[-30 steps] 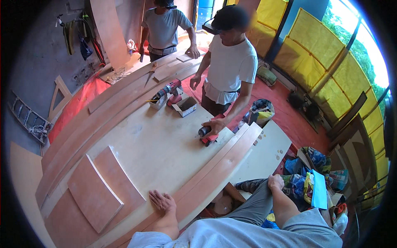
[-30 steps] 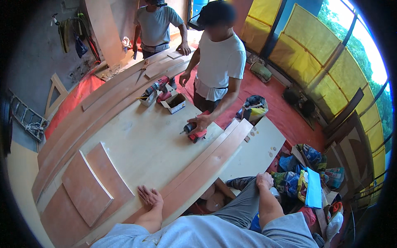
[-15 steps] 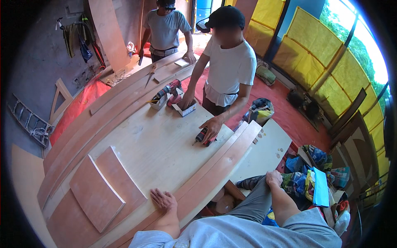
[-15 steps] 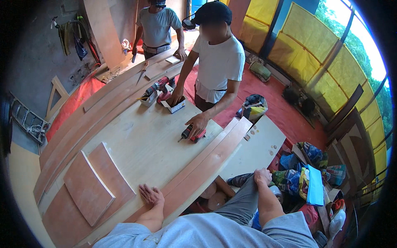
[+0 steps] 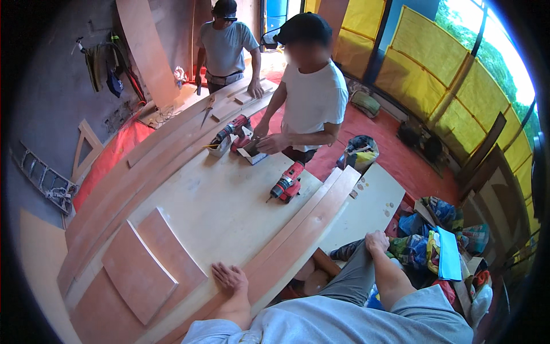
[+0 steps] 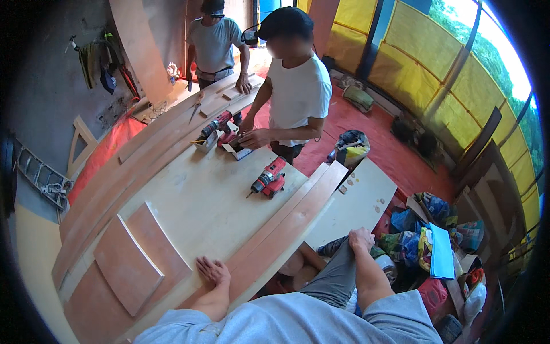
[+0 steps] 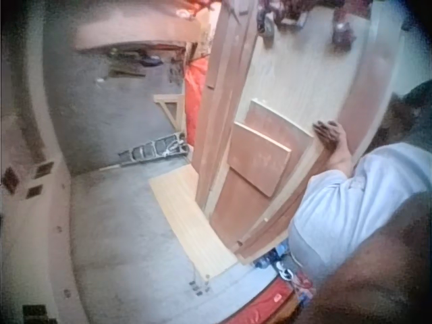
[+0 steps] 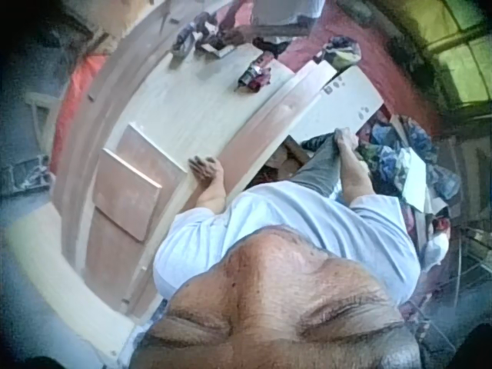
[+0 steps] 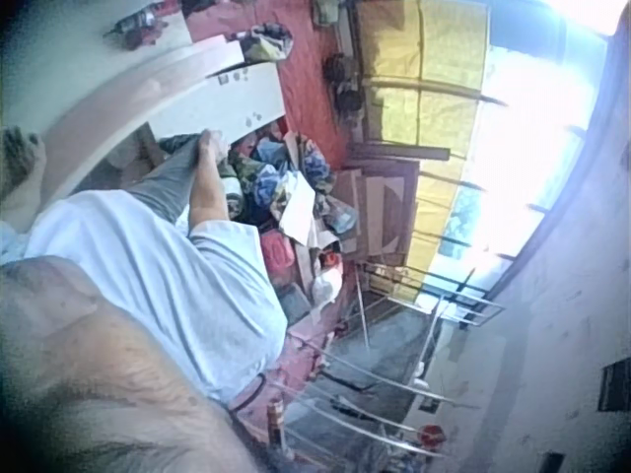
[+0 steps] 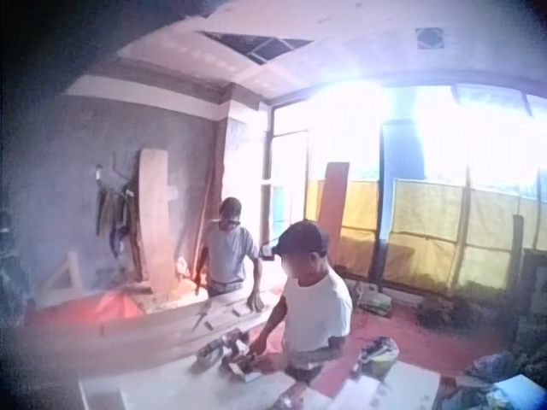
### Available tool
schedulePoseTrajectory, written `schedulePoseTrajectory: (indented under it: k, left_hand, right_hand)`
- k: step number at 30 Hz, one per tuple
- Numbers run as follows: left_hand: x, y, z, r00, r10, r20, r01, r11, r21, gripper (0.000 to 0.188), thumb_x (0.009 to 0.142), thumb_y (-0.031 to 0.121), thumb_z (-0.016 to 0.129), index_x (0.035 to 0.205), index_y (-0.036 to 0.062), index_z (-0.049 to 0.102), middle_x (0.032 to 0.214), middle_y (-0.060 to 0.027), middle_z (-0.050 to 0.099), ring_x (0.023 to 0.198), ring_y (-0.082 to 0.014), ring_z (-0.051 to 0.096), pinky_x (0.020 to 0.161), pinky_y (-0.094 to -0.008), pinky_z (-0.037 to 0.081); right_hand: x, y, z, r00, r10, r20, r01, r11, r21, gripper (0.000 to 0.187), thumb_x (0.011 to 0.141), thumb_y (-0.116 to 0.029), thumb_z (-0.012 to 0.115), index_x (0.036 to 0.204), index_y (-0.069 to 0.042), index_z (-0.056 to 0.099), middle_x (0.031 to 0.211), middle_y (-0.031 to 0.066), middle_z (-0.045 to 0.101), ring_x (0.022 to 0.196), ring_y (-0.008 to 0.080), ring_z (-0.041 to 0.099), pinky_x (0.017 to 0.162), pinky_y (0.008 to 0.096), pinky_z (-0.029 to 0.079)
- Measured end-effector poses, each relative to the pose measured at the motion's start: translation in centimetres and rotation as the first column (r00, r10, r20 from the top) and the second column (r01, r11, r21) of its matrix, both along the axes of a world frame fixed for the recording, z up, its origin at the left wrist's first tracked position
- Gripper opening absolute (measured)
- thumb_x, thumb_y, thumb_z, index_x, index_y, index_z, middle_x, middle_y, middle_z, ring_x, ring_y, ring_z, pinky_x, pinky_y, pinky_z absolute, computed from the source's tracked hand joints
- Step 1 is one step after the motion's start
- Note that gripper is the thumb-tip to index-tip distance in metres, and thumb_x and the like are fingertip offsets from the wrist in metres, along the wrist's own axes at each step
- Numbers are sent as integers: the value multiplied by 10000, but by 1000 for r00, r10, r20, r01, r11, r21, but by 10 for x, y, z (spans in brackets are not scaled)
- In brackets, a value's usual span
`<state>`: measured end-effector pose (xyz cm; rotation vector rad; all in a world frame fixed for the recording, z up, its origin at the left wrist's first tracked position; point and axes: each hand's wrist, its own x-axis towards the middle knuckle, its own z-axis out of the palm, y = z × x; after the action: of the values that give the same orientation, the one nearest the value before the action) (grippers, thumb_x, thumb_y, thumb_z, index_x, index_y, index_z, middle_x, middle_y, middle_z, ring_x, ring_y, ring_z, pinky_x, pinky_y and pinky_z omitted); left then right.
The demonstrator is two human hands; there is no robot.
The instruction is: The person works with other individuals to assemble and align wooden planks on a work table, moving a small wood block into place and using a pencil to mark a board.
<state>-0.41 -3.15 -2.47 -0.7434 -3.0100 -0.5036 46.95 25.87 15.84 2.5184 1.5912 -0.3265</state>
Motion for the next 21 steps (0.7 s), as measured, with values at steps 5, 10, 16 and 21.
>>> schedulePoseTrajectory:
  k: [5,10,16,21]
  left_hand:
    - [1,2,7,996,17,92,-13,999,-44,717,1050,355,562,1639,-31,431,1775,-288,308,1674,-421,243,1396,-510,145]
    - [2,0,13,994,8,113,-2,999,-53,710,1058,353,542,1642,-34,433,1788,-279,285,1680,-418,225,1397,-497,141]
    - [0,-1,-5,997,4,77,-3,1000,-13,716,1044,342,569,1635,-43,442,1783,-283,296,1676,-426,236,1394,-513,143]
    - [-6,-3,-28,1000,-3,-3,3,999,42,724,1020,328,608,1617,-55,463,1765,-296,327,1661,-446,265,1382,-534,178]
  right_hand:
    - [-6,2,-2,1000,-14,-23,14,999,29,449,982,-362,592,1218,-66,833,1367,214,746,1301,431,673,1080,506,555]
    - [-11,2,-5,995,66,-75,-60,995,73,460,930,-359,601,1170,-47,840,1305,257,767,1241,461,715,1078,500,559]
    - [-14,10,-15,994,22,-106,-19,999,29,416,939,-338,625,1194,-93,845,1301,191,776,1298,444,669,1079,521,549]
    - [-17,12,-23,998,20,-64,-16,998,69,419,956,-345,617,1215,-104,842,1351,181,757,1328,431,652,1104,532,533]
